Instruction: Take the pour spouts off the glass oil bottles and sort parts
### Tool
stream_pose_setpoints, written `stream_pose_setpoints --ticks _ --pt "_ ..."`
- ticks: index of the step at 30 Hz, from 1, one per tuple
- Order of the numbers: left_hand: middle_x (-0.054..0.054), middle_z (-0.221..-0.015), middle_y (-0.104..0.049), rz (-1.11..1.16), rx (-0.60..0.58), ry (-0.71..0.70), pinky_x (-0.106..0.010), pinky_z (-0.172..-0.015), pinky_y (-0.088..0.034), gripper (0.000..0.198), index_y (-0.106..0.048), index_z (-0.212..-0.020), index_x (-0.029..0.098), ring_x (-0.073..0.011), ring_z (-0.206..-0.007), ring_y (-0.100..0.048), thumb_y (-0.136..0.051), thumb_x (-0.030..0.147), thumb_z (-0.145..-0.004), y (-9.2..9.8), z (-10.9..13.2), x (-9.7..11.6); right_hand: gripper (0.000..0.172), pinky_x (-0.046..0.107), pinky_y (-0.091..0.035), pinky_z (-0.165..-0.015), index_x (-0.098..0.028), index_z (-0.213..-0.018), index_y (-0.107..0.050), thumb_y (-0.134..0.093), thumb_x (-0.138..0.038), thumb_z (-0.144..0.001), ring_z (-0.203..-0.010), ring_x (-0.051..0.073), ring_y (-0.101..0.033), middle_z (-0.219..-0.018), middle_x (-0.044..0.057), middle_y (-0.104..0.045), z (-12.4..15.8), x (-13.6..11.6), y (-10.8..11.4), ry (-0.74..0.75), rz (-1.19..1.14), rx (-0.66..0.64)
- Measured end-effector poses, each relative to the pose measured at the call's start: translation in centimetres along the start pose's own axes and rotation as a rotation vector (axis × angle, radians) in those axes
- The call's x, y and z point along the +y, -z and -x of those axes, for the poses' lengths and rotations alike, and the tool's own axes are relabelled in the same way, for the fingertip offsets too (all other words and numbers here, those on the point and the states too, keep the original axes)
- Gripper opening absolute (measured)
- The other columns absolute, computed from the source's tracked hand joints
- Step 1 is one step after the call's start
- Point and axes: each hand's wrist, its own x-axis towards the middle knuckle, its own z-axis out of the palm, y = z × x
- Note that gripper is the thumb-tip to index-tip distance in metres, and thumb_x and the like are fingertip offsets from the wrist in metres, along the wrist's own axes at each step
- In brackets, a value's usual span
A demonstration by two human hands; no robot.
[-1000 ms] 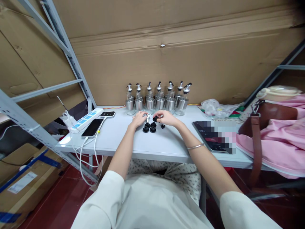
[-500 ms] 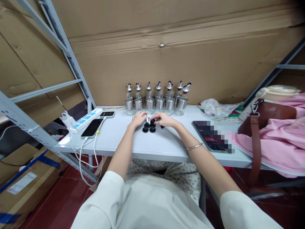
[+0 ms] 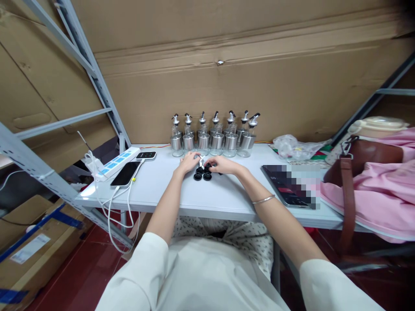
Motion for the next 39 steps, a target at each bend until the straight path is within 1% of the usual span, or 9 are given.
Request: stream_pose_setpoints --ticks 7,9,14,17,20,24,30,34,39 --pt "-0.01 -0.127 -0.052 0.049 0.027 -0.018 -0.052 -0.106 -0.03 0.039 -0.048 -0.121 0.024 -0.0259 -0.122 -0.047 -0.04 0.035 -0.084 0.2 0.3 0.2 0.029 0.027 -0.046 -0.073 -0.016 -0.098 -0.067 -0.058 -0.025 -0.073 -0.077 0.016 -0.06 -0.091 0.005 -0.069 0.3 -0.8 0.2 -0.06 -0.137 0.088" --pt "-0.01 -0.13 -0.05 0.078 0.064 -0.013 -0.052 -0.106 -0.029 0.041 -0.044 -0.124 0.025 -0.0262 -0.124 -0.045 -0.042 0.036 -0.085 0.1 0.2 0.2 0.023 0.03 -0.047 -0.079 -0.016 -0.093 -0.065 -0.058 -0.024 -0.073 -0.083 0.018 -0.061 -0.096 0.007 -0.068 0.0 -0.6 0.6 -0.076 -0.132 0.31" --pt "-0.014 -0.136 -0.044 0.15 0.23 0.03 -0.054 -0.108 -0.027 0.056 -0.028 -0.138 0.022 -0.0267 -0.128 -0.042 -0.042 0.036 -0.086 0.1 -0.1 0.1 0.031 0.04 -0.043 -0.091 -0.014 -0.105 -0.053 -0.048 -0.022 -0.076 -0.099 0.023 -0.056 -0.109 0.014 -0.059 -0.6 2.6 3.1 -0.217 -0.118 1.24" --pt "-0.017 -0.137 -0.042 0.185 0.339 0.077 -0.051 -0.107 -0.03 0.068 -0.014 -0.145 0.018 -0.0266 -0.127 -0.044 -0.044 0.035 -0.086 0.2 -0.3 -0.1 0.038 0.046 -0.035 -0.101 -0.015 -0.114 -0.047 -0.046 -0.02 -0.076 -0.116 0.026 -0.048 -0.12 0.017 -0.052 -1.0 5.6 5.3 -0.371 -0.059 1.495" --pt "-0.019 -0.137 -0.042 0.189 0.389 0.155 -0.045 -0.106 -0.033 0.072 -0.008 -0.147 0.015 -0.0272 -0.128 -0.044 -0.043 0.035 -0.087 0.3 -0.5 -0.3 0.046 0.046 -0.031 -0.104 -0.012 -0.122 -0.042 -0.05 -0.024 -0.078 -0.123 0.028 -0.043 -0.127 0.02 -0.048 -1.8 7.8 7.4 -0.476 -0.097 1.507" --pt "-0.018 -0.141 -0.039 0.154 0.318 0.241 -0.046 -0.109 -0.03 0.062 -0.021 -0.145 0.018 -0.0287 -0.134 -0.039 -0.037 0.038 -0.089 0.1 -0.6 -0.5 0.053 0.041 -0.034 -0.103 -0.007 -0.122 -0.043 -0.058 -0.026 -0.075 -0.119 0.027 -0.048 -0.124 0.022 -0.052 -2.8 9.2 9.0 -0.401 -0.082 1.313" --pt "-0.019 -0.139 -0.04 0.073 0.318 0.255 -0.048 -0.108 -0.031 0.058 -0.03 -0.141 0.017 -0.0308 -0.135 -0.036 -0.041 0.037 -0.088 -0.1 -0.5 -0.5 0.039 0.042 -0.036 -0.1 -0.012 -0.117 -0.046 -0.05 -0.022 -0.079 -0.113 0.026 -0.051 -0.119 0.018 -0.055 -2.3 9.2 8.2 -0.342 -0.012 1.342" --pt "-0.017 -0.132 -0.045 0.05 0.486 0.114 -0.045 -0.105 -0.035 0.052 -0.037 -0.135 0.014 -0.0285 -0.127 -0.043 -0.042 0.026 -0.085 0.0 -0.2 0.2 0.038 0.043 -0.036 -0.1 -0.01 -0.118 -0.045 -0.041 -0.024 -0.083 -0.114 0.026 -0.049 -0.117 0.02 -0.05 -1.3 7.5 6.6 -0.306 -0.022 1.51" --pt "-0.016 -0.128 -0.051 -0.022 0.646 -0.328 -0.042 -0.105 -0.034 0.049 -0.041 -0.131 0.014 -0.0259 -0.124 -0.045 -0.047 0.026 -0.084 -0.4 0.7 2.5 0.031 0.043 -0.039 -0.096 -0.017 -0.113 -0.046 -0.038 -0.026 -0.084 -0.107 0.025 -0.051 -0.11 0.014 -0.048 0.3 3.2 5.5 -0.067 -0.019 1.578"
